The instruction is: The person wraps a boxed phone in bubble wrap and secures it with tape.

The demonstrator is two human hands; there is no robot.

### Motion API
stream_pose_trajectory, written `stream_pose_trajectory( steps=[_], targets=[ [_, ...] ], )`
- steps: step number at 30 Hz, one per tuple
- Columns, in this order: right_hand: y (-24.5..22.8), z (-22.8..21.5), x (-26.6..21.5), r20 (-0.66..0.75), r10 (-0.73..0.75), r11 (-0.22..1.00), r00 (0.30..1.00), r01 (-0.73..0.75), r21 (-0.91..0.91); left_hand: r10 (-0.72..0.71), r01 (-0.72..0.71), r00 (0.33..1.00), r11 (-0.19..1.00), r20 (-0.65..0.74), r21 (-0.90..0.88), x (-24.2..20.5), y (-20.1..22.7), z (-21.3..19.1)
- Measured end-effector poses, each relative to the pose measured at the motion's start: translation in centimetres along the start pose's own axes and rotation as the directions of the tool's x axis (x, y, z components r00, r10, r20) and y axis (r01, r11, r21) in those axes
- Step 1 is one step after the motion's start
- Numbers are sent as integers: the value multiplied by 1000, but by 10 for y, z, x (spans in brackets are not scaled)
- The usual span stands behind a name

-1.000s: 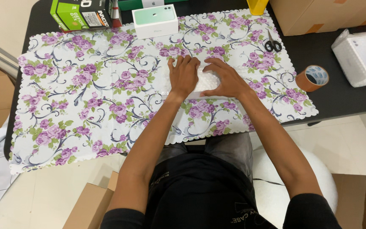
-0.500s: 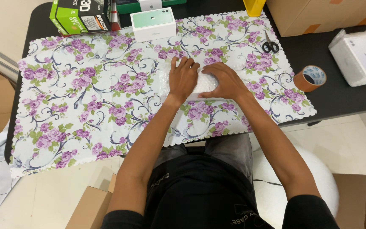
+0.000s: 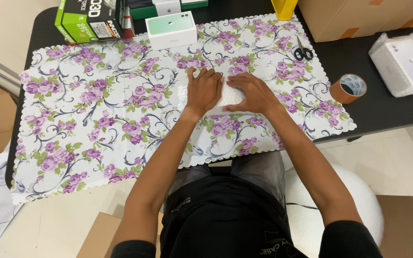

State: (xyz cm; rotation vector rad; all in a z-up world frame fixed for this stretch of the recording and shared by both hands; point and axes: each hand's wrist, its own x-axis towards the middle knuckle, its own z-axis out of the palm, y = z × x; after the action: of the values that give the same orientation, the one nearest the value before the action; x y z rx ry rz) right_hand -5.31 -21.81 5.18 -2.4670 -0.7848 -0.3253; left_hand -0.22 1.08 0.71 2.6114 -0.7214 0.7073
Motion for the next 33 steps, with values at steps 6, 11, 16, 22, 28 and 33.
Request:
stream_pose_trajectory(
  steps=[6, 11, 16, 22, 28, 33],
  targets=[
    [6, 7, -1, -21, 1, 1000, 1000, -1, -2, 51, -41, 925, 999, 377, -35, 2, 15, -72],
    [10, 10, -3, -48, -10, 1000, 999, 10, -10, 80, -120, 868, 991, 490, 50, 4, 29, -98],
    [3, 3, -3, 8, 88, 996, 996, -88, -25, 108, -141, 809, 990, 578, 12, 5, 25, -78],
    [0, -3, 0, 57, -2, 999, 998, 4, -34, 124, -176, 813, 984, 568, 38, 9, 14, -58],
    [31, -4, -2, 68, -19, 997, 998, 24, -74, 197, -215, 839, 976, 507, -22, 23, 2, -42],
    [61, -50, 31, -1, 9, 994, 1000, -9, -112, 230, -219, 882, 973, 412, -75, 83, 12, -37]
  ],
)
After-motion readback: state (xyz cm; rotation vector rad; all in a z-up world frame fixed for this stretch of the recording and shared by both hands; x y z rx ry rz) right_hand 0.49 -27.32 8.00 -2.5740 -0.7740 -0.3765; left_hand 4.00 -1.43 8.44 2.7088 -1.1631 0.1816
